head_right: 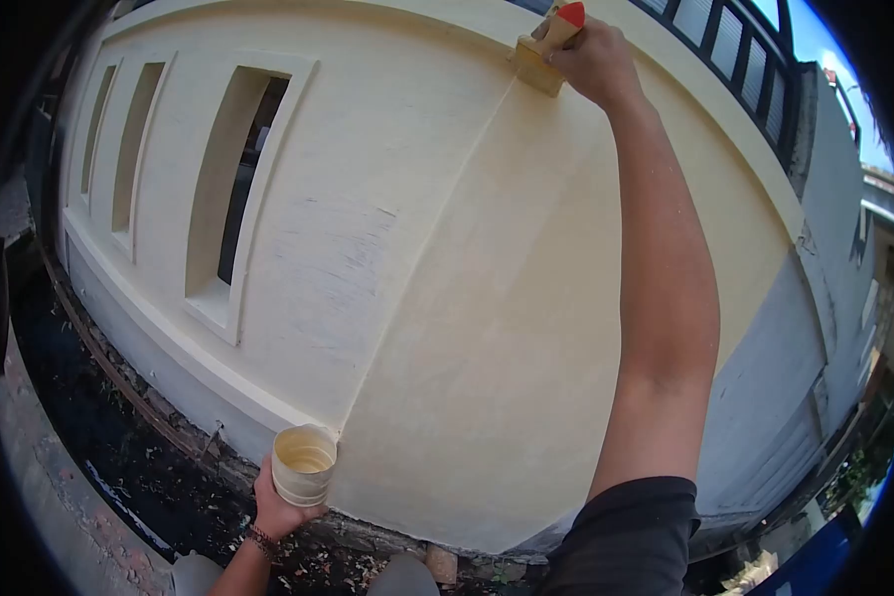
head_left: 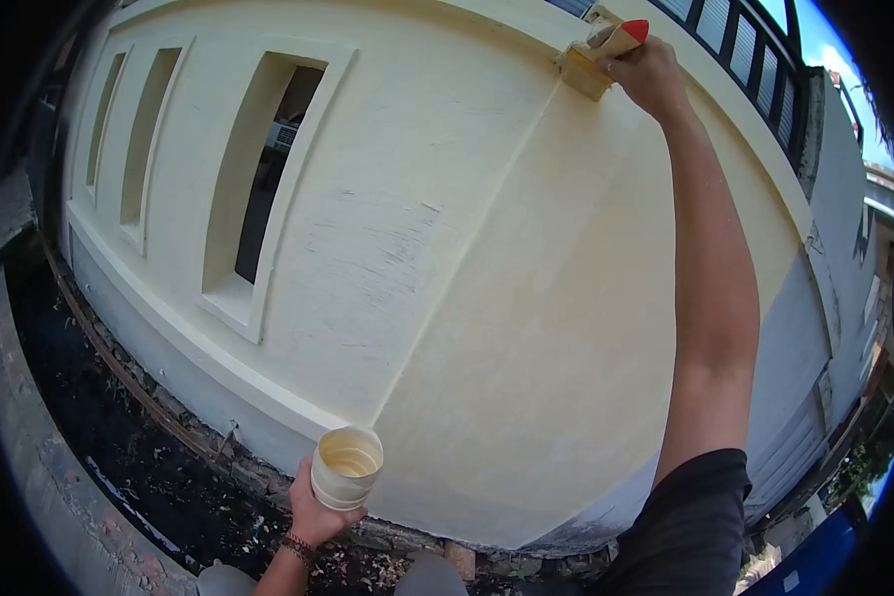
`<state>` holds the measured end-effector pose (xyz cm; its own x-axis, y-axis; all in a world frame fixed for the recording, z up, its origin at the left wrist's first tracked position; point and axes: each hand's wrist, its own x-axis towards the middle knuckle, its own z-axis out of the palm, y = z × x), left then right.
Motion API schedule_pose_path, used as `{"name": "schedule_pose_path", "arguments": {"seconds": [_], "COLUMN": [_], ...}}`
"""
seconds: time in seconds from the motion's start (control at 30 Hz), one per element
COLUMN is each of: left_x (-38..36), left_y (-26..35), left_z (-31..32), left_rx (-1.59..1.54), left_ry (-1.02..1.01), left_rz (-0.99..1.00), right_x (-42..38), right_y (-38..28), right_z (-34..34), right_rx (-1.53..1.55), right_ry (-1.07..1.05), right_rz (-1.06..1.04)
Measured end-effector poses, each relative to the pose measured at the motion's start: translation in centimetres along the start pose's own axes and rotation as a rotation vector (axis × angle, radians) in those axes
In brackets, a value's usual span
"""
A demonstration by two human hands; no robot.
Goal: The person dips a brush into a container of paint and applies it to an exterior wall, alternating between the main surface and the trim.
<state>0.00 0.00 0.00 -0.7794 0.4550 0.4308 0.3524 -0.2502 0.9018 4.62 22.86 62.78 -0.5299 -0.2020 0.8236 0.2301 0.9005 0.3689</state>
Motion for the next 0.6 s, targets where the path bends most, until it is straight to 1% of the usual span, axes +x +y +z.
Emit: {"name": "schedule_pose_path", "arguments": {"seconds": [0.07, 0.1, 0.17, 0.2, 0.23, 0.3, 0.33, 0.37, 0.4, 0.43, 0.47, 0.53, 0.57, 0.6], "left_x": [-0.1, -0.7, -0.9, -0.9, -1.0, -1.1, -1.1, -1.1, -1.1, -1.0, -0.9, -0.7, -0.8, -0.7], "left_y": [-0.2, -0.6, -0.2, 0.0, 0.3, 0.6, 0.5, 0.5, 0.6, 0.7, 0.9, 0.8, 0.6, 0.5], "left_z": [-0.4, 0.9, -0.3, -0.5, -0.6, -0.7, -0.6, -0.5, -0.5, -0.5, -0.4, -0.1, 0.0, 0.0], "left_rx": [0.008, -0.025, 0.007, 0.015, -0.004, -0.024, -0.052, -0.082, -0.076, -0.079, -0.087, -0.104, -0.104, -0.076], "left_ry": [-0.015, 0.014, 0.000, -0.003, -0.005, -0.025, -0.021, -0.014, -0.015, -0.026, -0.020, -0.002, -0.003, -0.013], "left_rz": [0.039, 0.028, 0.060, 0.055, 0.049, 0.026, -0.015, -0.056, -0.045, -0.059, -0.023, 0.019, 0.010, 0.014], "right_x": [-2.6, -2.3, -3.4, -3.4, -3.4, -3.4, -4.3, -6.2, -8.8, -11.9, -15.5, -23.2, -26.2, -26.2], "right_y": [-1.2, -2.1, -1.6, -1.6, -1.2, -0.5, -0.1, 0.2, -0.5, -1.8, -3.7, -7.6, -9.4, -10.2], "right_z": [0.2, 0.3, -0.4, -0.7, -0.2, 1.1, 2.7, 4.4, 6.1, 7.8, 9.3, 11.5, 11.8, 11.1], "right_rx": [-0.163, -0.159, -0.210, -0.233, -0.230, -0.331, -0.314, -0.307, -0.327, -0.281, -0.228, -0.153, -0.012, 0.096], "right_ry": [0.198, 0.183, 0.257, 0.297, 0.290, 0.324, 0.318, 0.249, 0.199, 0.155, 0.105, -0.178, -0.371, -0.485], "right_rz": [-0.133, -0.176, -0.143, -0.158, -0.150, -0.272, -0.316, -0.385, -0.423, -0.464, -0.527, -0.590, -0.585, -0.473]}}
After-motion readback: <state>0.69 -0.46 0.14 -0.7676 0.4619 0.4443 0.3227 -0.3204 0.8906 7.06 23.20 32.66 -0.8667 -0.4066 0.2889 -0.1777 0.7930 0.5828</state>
